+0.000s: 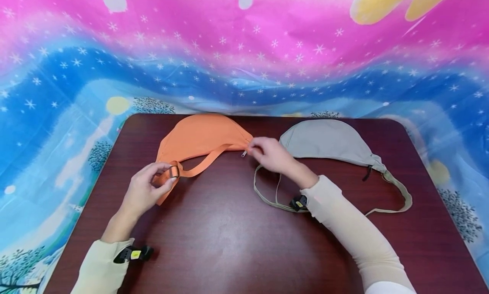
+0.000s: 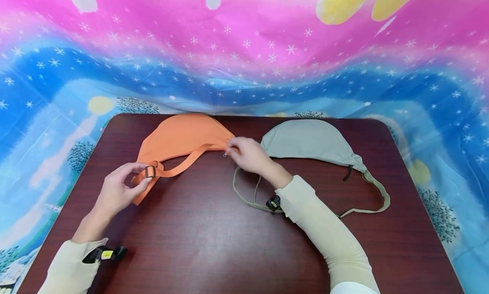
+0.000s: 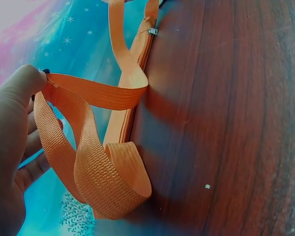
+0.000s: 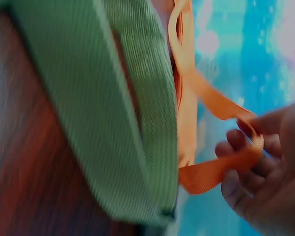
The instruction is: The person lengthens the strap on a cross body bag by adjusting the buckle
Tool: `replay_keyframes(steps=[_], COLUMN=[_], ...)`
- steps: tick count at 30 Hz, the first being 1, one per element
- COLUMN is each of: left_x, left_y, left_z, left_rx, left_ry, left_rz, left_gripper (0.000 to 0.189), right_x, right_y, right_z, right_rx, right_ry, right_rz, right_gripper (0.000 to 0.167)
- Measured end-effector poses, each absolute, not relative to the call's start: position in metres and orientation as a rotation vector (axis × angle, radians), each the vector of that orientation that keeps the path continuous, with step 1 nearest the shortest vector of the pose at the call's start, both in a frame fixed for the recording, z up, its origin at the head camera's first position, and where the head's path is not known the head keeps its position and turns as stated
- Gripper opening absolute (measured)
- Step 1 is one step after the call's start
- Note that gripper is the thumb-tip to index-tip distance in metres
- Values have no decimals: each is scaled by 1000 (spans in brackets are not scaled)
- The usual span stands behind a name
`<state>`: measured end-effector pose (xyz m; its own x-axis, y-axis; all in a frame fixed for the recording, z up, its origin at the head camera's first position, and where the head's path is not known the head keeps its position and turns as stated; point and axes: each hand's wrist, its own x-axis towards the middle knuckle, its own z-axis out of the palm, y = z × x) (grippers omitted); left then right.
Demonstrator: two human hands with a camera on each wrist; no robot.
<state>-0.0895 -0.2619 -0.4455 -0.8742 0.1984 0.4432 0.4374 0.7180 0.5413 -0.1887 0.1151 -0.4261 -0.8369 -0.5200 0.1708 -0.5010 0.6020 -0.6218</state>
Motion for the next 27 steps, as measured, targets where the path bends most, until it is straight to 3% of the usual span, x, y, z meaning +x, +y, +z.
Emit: replay_keyframes(steps=[4,13,20,27], left_x=[-90,-90,-90,-89], left_y=[-260,-258,-257,-257], left_z=[-446,-447,-447,-446], left_rx=[-511,-560,-597,-598], left_ry=[-2570,-2549,-2525,-2530], left_rz=[-950,-933,-956,-956], left_gripper=[41,45,48,49], right_x=[-171,-146,-140,-138], right_y=[98,72,56,41], right_z=[-427,-439,-437,-433], right_rx=[-1147,-1349,-1362,-1314], right_ry=[2724,2671,2630,2565], right_rz=[-885,-686,-783,-960], right_gripper=[6,4,3,17])
